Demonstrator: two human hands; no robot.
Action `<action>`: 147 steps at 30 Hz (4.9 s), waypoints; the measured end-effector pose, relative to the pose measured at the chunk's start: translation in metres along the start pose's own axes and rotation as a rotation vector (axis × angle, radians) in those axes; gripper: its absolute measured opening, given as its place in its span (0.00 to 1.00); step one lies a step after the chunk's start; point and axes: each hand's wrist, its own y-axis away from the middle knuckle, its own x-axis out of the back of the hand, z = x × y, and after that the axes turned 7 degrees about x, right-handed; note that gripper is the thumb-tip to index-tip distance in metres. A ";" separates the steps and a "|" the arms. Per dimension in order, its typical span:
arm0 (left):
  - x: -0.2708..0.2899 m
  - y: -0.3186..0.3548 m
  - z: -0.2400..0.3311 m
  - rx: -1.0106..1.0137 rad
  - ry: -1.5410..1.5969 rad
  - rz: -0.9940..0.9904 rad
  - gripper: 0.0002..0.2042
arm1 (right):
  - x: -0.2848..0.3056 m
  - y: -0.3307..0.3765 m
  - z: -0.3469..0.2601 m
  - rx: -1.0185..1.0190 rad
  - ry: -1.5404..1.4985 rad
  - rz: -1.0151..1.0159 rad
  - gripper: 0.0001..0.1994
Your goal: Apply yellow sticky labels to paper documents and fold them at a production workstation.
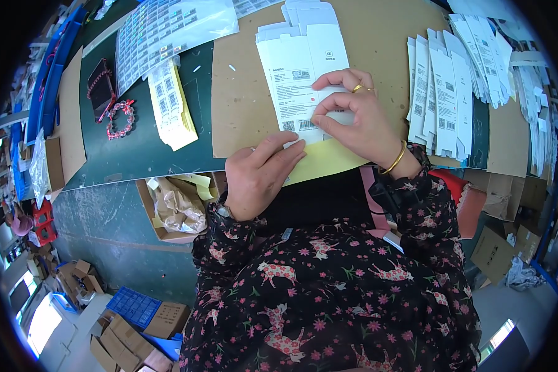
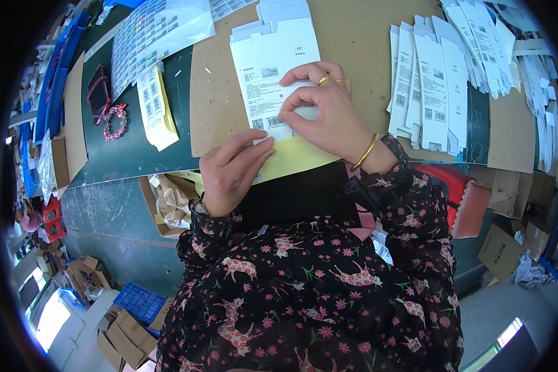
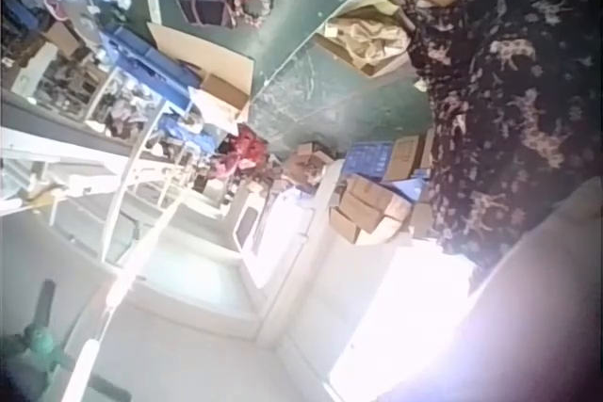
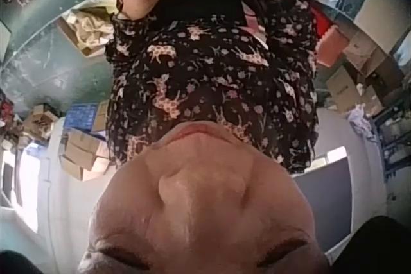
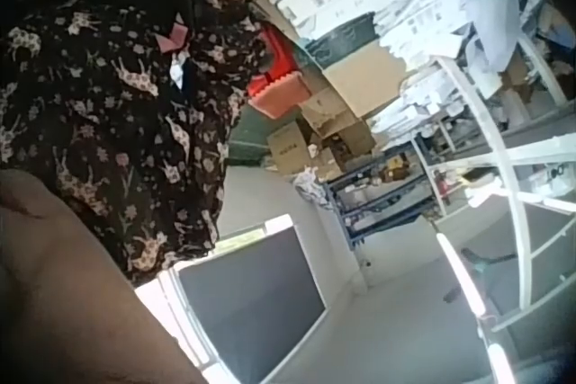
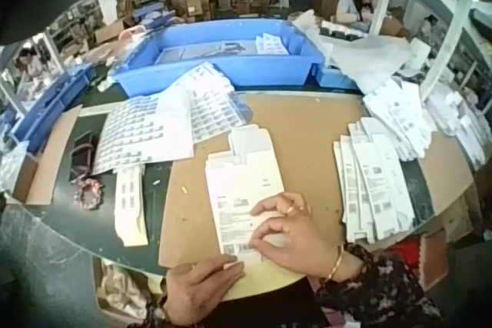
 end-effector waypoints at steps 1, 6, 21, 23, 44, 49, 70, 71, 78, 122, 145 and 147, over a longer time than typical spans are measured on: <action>0.000 0.001 0.000 0.001 -0.002 -0.001 0.14 | -0.001 0.001 0.000 -0.003 -0.001 0.001 0.03; -0.005 0.000 -0.007 -0.043 -0.031 0.037 0.13 | 0.000 0.000 0.000 -0.009 -0.009 0.004 0.03; -0.006 -0.002 -0.010 -0.067 -0.039 0.039 0.11 | -0.006 0.002 -0.001 0.018 0.071 0.034 0.05; -0.006 -0.002 -0.011 -0.054 -0.045 0.029 0.11 | -0.007 0.001 -0.002 0.036 0.094 0.040 0.07; 0.008 -0.006 0.021 -0.002 -0.004 0.008 0.09 | -0.013 0.004 -0.021 -0.075 0.130 0.120 0.24; 0.004 -0.006 0.019 -0.046 -0.008 0.043 0.08 | -0.015 0.004 -0.005 -0.049 0.088 0.116 0.24; 0.010 0.019 0.016 0.320 0.214 0.019 0.07 | 0.016 0.047 -0.029 -0.195 0.111 0.312 0.16; 0.010 0.019 0.015 0.329 0.219 0.013 0.07 | 0.022 0.046 -0.033 -0.251 0.003 0.280 0.15; 0.014 0.012 0.020 0.227 0.212 -0.005 0.07 | 0.029 0.049 -0.017 -0.396 -0.465 0.393 0.12; 0.043 -0.018 0.026 0.522 0.697 -0.030 0.07 | 0.034 0.024 -0.076 0.371 0.215 0.337 0.15; 0.023 -0.013 0.032 0.497 0.797 0.055 0.11 | -0.005 0.029 -0.074 0.284 0.053 0.202 0.11; 0.022 -0.012 0.030 0.500 0.787 0.049 0.11 | -0.006 0.029 -0.072 0.279 0.032 0.185 0.11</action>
